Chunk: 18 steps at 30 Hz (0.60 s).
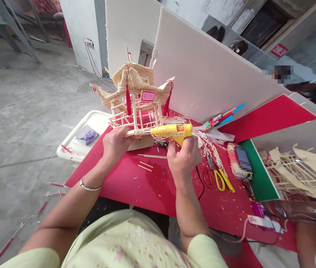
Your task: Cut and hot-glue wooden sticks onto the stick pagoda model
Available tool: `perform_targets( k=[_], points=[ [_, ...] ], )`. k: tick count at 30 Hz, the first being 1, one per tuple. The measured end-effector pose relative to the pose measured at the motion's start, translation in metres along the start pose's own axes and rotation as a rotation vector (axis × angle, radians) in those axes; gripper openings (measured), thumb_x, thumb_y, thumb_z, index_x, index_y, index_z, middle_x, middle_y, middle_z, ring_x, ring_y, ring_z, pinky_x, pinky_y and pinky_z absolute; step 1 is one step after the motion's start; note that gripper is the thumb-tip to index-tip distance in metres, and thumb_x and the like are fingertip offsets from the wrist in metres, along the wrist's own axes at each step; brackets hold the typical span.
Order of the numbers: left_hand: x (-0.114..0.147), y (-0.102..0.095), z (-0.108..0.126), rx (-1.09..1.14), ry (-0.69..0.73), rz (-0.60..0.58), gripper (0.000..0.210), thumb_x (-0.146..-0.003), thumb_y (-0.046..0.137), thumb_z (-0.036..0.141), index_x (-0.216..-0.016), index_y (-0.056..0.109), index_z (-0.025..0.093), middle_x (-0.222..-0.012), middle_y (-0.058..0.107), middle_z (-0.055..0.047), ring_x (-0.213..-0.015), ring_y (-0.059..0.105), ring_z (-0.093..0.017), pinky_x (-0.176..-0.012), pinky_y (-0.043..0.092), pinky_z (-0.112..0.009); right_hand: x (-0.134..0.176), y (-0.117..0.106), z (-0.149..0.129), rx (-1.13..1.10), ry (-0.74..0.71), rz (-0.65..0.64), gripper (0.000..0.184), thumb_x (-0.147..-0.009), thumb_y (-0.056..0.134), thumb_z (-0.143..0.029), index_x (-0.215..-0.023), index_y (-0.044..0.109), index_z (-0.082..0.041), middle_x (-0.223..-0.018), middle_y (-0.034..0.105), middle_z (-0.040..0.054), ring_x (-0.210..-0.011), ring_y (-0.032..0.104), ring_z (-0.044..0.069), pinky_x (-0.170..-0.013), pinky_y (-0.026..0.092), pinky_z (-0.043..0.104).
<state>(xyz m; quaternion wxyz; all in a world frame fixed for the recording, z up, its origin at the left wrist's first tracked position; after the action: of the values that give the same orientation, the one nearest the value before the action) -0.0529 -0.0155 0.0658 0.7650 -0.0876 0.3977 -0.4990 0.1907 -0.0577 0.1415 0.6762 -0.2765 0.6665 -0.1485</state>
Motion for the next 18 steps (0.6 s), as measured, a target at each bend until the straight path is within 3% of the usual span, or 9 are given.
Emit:
perform_targets(
  k=[18],
  points=[
    [0.0002, 0.0015, -0.0006, -0.018, -0.017, -0.026, 0.020, -0.090, 0.066, 0.037, -0.076, 0.065, 0.022, -0.074, 0.064, -0.002, -0.074, 0.061, -0.019, -0.065, 0.037, -0.028, 0.0000, 0.0007, 0.0065, 0.015, 0.031, 0.006, 0.023, -0.097, 0.056, -0.031, -0.116, 0.060, -0.019, -0.100, 0.066, 0.0116, -0.087, 0.065, 0.027, -0.073, 0.052, 0.037]
  ],
)
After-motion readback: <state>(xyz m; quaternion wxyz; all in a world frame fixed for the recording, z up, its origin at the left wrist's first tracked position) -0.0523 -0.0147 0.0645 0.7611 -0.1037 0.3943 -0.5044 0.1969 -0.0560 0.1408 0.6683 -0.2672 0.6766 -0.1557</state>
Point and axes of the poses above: each hand's wrist, its own x-axis away from the middle knuckle, its own y-axis out of the palm, z = x × y, the point moved 5 cm from there along -x, towards the middle knuckle
